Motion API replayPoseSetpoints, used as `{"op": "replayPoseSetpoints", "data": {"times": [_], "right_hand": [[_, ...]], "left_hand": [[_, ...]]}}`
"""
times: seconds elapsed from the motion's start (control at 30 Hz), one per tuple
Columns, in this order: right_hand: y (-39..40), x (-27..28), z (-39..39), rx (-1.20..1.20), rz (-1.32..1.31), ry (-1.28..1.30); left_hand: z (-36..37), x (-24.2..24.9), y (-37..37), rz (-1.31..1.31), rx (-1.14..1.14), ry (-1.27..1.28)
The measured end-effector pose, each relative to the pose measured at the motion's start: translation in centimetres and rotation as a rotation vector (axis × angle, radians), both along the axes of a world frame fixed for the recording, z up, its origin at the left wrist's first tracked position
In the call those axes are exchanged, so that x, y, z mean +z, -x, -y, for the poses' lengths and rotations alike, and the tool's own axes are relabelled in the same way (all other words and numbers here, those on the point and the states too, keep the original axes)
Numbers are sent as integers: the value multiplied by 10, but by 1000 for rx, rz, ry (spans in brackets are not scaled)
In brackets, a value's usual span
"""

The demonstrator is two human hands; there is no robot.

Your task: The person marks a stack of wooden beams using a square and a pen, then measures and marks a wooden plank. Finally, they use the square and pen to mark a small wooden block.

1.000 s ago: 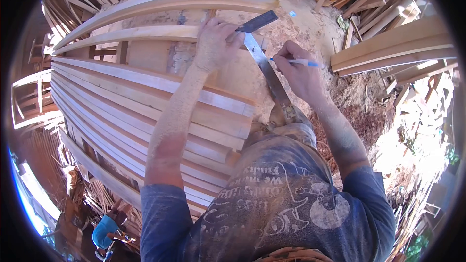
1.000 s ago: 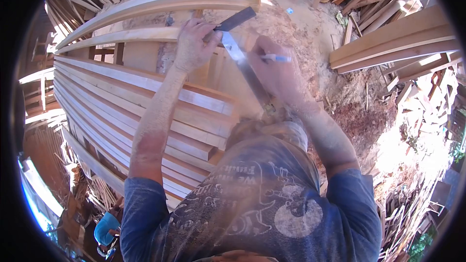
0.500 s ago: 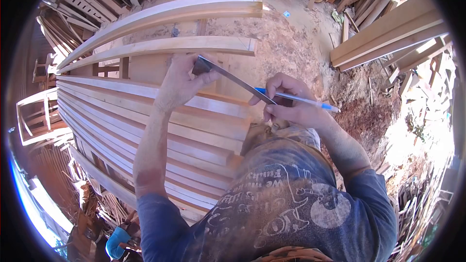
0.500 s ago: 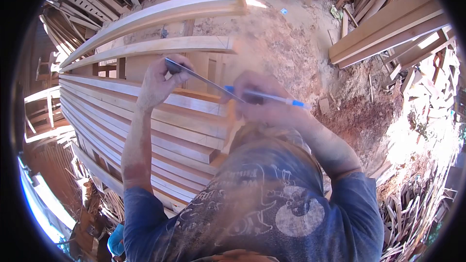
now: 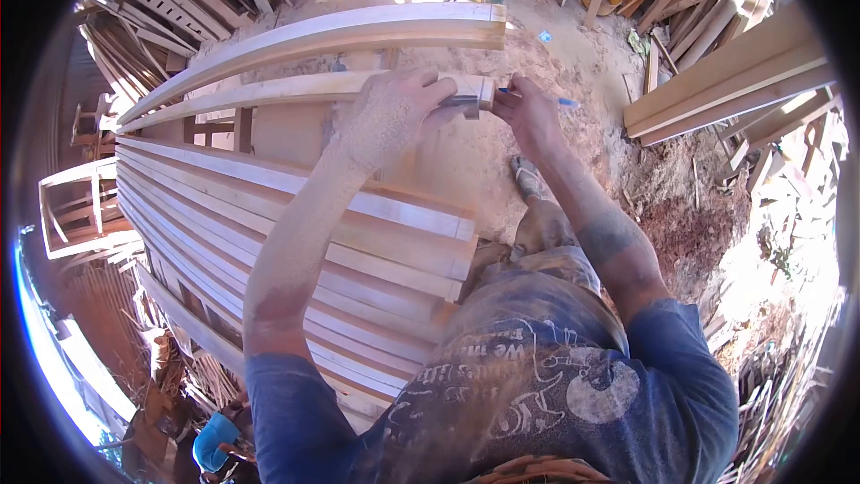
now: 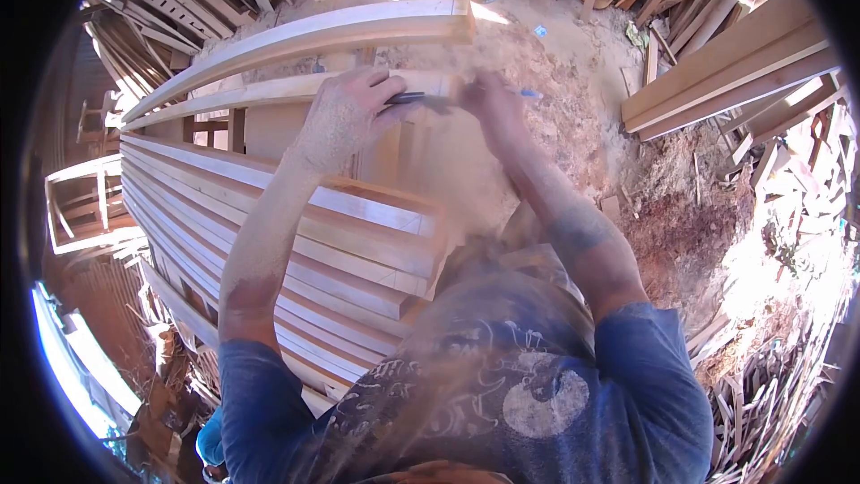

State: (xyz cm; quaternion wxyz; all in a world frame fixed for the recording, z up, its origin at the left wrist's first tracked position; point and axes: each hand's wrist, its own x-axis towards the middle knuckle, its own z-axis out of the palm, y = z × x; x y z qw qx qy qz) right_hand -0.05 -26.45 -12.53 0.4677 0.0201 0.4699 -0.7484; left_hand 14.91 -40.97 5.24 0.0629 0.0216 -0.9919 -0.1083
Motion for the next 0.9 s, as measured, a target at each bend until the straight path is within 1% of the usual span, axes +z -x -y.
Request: {"op": "replayPoseSetpoints", "data": {"times": [0.1,0.2,0.23,0.3,0.4,0.43,0.53,0.57,0.67,0.77,0.9], "right_hand": [[20,16,7,42,-214,38],[34,2,5,112,-319,-54],[31,12,-1,124,-491,-190],[16,50,-16,155,-829,-457],[-9,47,-34,66,-1401,-361],[-15,51,-38,105,-1557,-317],[-25,49,-34,95,-1731,-156],[-26,50,-34,157,-1734,-145],[-28,48,-28,134,-1781,-149],[-29,42,-21,83,-1835,-107],[-31,34,-16,50,-1863,-123]], "left_hand": [[27,-24,26,-78,-112,136],[48,-60,46,-213,-138,175],[50,-66,48,-176,-133,153],[55,-73,48,-93,-122,115],[53,-70,46,-64,-100,98],[54,-67,47,-71,-127,95],[50,-64,48,-32,-112,94],[50,-64,50,-41,-124,102],[50,-65,48,-56,-105,4],[48,-58,50,-70,-193,91],[47,-56,51,-44,-178,93]]}}
